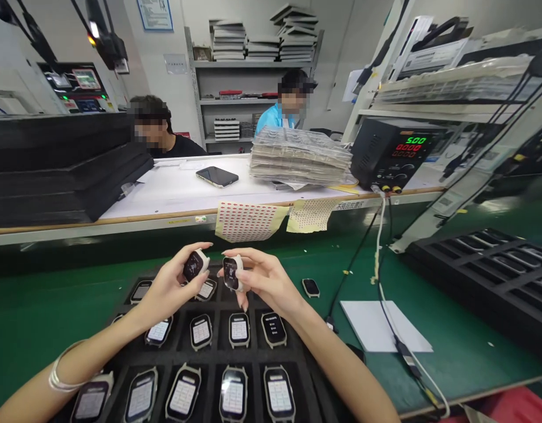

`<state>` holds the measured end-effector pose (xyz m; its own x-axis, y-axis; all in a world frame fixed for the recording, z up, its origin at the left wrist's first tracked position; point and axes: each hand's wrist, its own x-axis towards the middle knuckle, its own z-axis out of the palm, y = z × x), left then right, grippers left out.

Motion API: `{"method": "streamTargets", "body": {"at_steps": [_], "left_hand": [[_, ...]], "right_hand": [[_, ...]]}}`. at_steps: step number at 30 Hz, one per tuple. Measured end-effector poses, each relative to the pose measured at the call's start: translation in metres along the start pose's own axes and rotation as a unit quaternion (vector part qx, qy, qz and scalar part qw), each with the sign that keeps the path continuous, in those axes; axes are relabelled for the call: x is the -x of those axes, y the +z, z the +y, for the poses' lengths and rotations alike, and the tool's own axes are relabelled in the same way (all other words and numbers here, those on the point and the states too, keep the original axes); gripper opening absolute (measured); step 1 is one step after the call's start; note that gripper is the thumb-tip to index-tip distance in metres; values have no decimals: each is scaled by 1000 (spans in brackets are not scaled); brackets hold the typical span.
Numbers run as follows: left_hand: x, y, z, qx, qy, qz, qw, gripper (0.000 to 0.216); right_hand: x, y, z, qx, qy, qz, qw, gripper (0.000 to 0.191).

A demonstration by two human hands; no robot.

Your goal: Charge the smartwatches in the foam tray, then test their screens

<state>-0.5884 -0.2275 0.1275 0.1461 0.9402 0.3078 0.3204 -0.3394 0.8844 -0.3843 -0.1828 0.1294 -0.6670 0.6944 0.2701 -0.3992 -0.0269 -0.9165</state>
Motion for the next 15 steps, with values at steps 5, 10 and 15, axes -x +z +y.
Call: {"method": "streamTargets", "body": {"at_steps": [5,10,15], "left_hand": [[1,1,-3,-14,4,-1,1000,47],[2,1,-3,-17,-9,-2,1000,44],[3,1,-2,-17,-1,6,1000,48]], "right_hand": [[0,-1,1,-6,-4,1,1000,34],[1,-1,1,2,0,9,1000,33],[0,-1,2,4,-14,11,1000,33]]}}
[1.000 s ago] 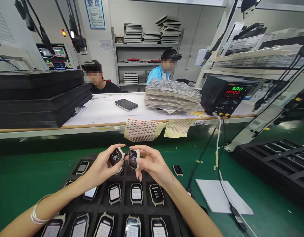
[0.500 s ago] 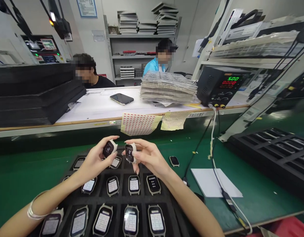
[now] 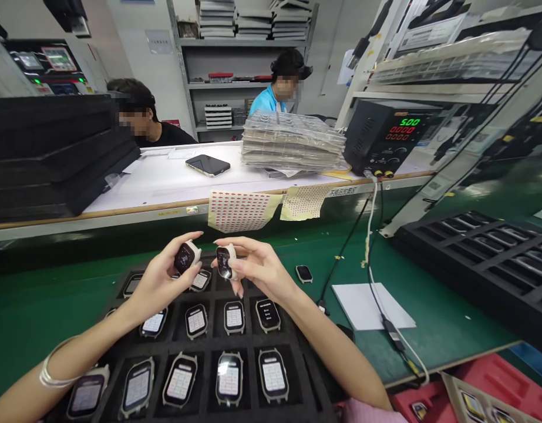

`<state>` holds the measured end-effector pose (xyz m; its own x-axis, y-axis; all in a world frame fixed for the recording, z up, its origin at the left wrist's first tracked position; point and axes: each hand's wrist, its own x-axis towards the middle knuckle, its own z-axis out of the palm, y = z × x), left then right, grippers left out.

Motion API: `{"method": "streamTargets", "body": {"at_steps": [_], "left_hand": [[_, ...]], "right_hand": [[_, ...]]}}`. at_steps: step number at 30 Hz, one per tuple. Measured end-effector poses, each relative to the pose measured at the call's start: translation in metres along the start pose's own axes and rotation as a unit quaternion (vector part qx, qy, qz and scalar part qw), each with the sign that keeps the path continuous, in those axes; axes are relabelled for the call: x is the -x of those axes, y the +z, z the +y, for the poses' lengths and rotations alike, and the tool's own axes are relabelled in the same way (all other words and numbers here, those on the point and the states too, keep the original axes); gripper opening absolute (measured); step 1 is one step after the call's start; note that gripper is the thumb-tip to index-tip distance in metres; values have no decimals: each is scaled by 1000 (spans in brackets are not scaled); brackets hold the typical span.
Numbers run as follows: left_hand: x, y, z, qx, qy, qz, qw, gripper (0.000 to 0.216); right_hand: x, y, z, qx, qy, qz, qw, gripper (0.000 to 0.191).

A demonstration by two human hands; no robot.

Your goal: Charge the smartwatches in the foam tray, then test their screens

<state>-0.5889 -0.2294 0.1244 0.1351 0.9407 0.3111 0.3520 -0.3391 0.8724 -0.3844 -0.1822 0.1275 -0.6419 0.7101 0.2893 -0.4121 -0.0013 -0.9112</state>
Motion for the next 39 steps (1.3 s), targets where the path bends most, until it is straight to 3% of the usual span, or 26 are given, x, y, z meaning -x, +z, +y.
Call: {"method": "streamTargets", "body": {"at_steps": [10,27,31,35,39], "left_hand": [[-2,2,-4,-27,18,-24,999,48],[0,0,-2,-25,11,-13,1000,44],[-4,2,0,116,-47,-25,992,41],[-9,2,3,333,-140,-14,932,30],[-13,-2,1,421,-198,-34,885,25]], "right_hand": [[-1,1,2,15,13,10,1000,34],[-1,5,3,17,27,30,999,35],[-3,4,3,-2,54,32,998,42],[-6,0,3,-15,80,34,996,37],[-9,-3,3,1,85,48,995,34]]}}
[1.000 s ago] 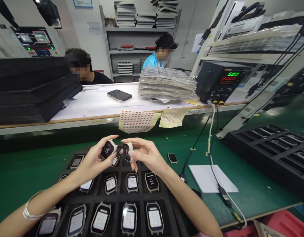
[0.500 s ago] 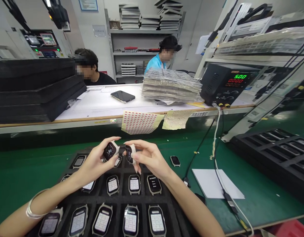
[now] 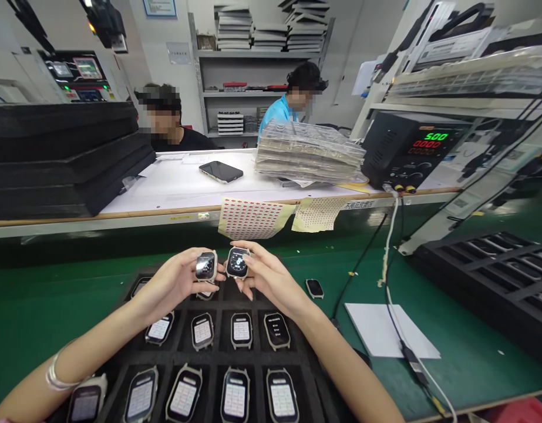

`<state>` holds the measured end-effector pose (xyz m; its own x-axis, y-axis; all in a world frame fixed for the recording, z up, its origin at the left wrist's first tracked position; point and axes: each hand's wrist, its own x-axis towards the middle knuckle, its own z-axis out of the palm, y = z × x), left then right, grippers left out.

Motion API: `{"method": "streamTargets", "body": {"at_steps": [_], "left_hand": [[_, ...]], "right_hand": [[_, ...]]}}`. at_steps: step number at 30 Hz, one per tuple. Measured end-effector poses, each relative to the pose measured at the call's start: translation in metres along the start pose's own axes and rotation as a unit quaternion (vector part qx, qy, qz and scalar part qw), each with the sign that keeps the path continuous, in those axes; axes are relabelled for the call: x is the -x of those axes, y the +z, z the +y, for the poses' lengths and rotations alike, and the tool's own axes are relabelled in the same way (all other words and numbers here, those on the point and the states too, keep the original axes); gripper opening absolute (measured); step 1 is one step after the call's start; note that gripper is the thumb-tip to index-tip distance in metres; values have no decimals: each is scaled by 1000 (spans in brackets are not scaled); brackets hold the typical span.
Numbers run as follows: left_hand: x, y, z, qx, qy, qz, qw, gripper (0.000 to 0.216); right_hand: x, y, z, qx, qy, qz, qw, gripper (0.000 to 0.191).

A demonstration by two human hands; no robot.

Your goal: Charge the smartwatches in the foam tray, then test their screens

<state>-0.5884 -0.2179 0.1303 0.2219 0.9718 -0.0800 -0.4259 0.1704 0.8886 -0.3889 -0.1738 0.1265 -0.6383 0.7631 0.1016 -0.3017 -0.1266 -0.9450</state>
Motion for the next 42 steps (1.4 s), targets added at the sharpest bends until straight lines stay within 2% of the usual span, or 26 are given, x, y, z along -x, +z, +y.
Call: {"method": "streamTargets", "body": {"at_steps": [3,7,17,25,33,42], "left_hand": [[-1,-2,-1,7,1,-8,1000,28],[1,-1,-1,-8,41,12,999,37],[3,0,-3,-46,86,-24,995,40],[2,-2,-6,-71,94,-38,992,39],[5,-2,-5,-77,83,-90,990,33],[8,5,-2,-120,99,-72,985,24]], "right_hand": [[0,1,-1,51,-8,41,998,42],[4,3,-3,107,-28,69,991,48],[7,2,1,134,-81,86,984,42],[9,9,2,190,-95,121,970,39],[11,5,1,161,-109,112,975,35],[11,8,-1,167,-106,125,972,35]]}}
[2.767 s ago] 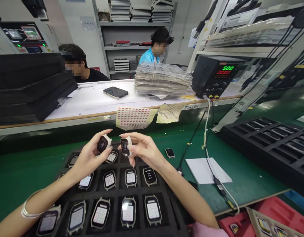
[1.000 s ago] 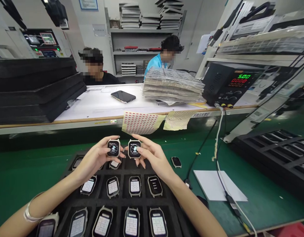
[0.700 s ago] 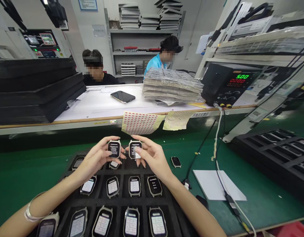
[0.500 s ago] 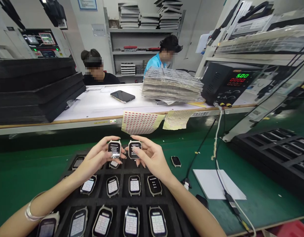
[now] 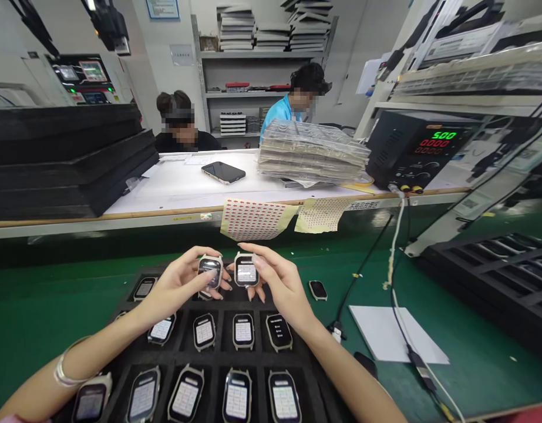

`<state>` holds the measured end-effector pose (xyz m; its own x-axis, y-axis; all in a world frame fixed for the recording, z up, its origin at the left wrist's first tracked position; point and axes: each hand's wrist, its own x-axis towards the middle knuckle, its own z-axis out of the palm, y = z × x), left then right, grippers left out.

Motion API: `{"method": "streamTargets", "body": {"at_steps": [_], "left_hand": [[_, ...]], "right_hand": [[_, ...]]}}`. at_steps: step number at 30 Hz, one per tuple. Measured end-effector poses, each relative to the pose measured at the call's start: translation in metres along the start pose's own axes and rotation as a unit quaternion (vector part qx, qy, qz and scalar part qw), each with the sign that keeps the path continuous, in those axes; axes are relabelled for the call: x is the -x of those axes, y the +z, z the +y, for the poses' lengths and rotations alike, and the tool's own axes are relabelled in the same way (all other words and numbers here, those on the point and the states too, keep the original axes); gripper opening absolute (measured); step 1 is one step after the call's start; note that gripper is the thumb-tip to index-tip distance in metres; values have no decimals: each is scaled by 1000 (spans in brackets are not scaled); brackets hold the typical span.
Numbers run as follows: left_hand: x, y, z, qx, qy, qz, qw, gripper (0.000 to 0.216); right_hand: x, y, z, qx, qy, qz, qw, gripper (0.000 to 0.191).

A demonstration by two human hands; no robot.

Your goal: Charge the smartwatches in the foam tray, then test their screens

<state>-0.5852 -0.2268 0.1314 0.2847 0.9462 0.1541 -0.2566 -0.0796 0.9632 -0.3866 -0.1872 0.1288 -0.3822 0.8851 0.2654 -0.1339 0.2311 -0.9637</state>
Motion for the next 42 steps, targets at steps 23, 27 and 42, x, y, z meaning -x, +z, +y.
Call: {"method": "streamTargets", "body": {"at_steps": [23,27,42], "left_hand": [[2,-4,-1,19,-3,15,1000,19],[2,-4,-1,55,-11,9,998,17],[5,0,-2,102,-24,-1,995,40]], "right_hand": [[2,6,1,20,3,9,1000,30],[2,8,1,19,4,16,1000,24],[23,10,-11,-3,29,3,1000,27]]}}
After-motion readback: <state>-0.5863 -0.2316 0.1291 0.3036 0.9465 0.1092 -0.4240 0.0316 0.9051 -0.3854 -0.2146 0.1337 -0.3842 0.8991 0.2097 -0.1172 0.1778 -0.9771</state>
